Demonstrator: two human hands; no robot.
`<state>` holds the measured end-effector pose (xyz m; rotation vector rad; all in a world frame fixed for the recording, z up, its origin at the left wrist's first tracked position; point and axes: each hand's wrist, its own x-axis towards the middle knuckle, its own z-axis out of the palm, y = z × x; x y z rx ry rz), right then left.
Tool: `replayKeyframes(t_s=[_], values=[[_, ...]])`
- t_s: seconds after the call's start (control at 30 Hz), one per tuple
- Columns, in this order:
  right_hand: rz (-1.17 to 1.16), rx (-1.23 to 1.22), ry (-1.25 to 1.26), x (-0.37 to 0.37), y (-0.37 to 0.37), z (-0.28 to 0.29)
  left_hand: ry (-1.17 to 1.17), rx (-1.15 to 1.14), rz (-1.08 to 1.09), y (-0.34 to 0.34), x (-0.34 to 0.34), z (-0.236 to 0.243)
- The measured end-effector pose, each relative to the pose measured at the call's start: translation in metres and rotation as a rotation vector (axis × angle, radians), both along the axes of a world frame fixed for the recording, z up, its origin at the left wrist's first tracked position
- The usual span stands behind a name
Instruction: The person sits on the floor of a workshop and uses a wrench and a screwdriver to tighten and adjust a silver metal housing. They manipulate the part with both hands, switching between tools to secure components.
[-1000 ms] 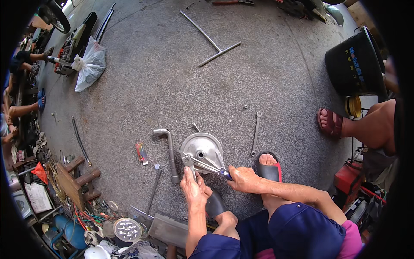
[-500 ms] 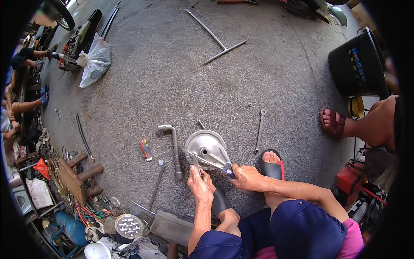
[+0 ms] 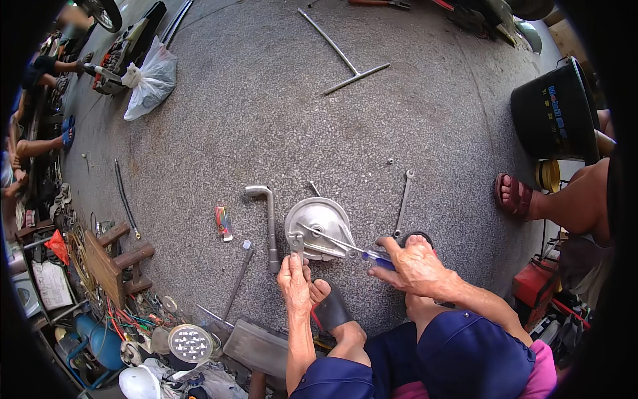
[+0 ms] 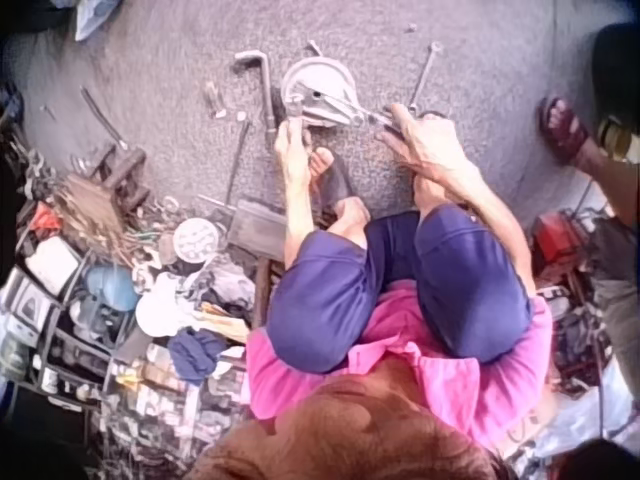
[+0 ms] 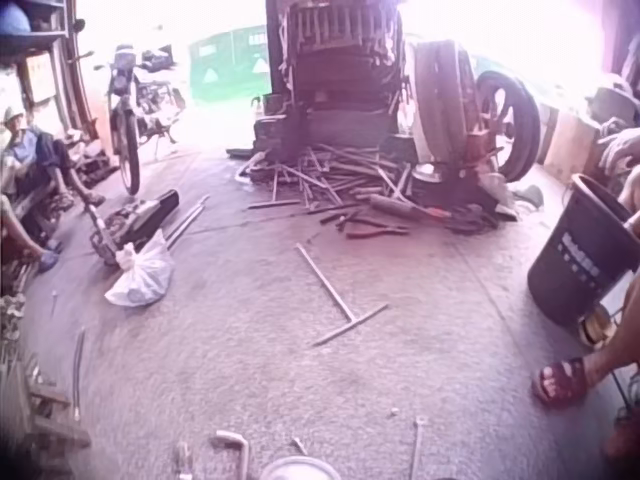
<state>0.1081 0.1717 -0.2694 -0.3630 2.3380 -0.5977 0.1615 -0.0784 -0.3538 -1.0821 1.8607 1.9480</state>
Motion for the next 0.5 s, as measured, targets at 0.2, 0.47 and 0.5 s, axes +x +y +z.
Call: replayKeyframes(t_s=[0.2, 0.47, 0.5], values=[[-0.085, -0.259, 0.571, -0.016, 0.012, 0.055, 0.032, 0.188, 0.008, 0.007, -0.004, 0.01], [0.128, -0.326, 0.736, -0.021, -0.016, 0.084, 0.038, 0.268, 0.08, 0.003, -0.004, 0.017], [0.159, -0.288, 0.741, -0.02, -0.018, 0.083, 0.042, 0.291, 0.074, 0.006, -0.006, 0.017]])
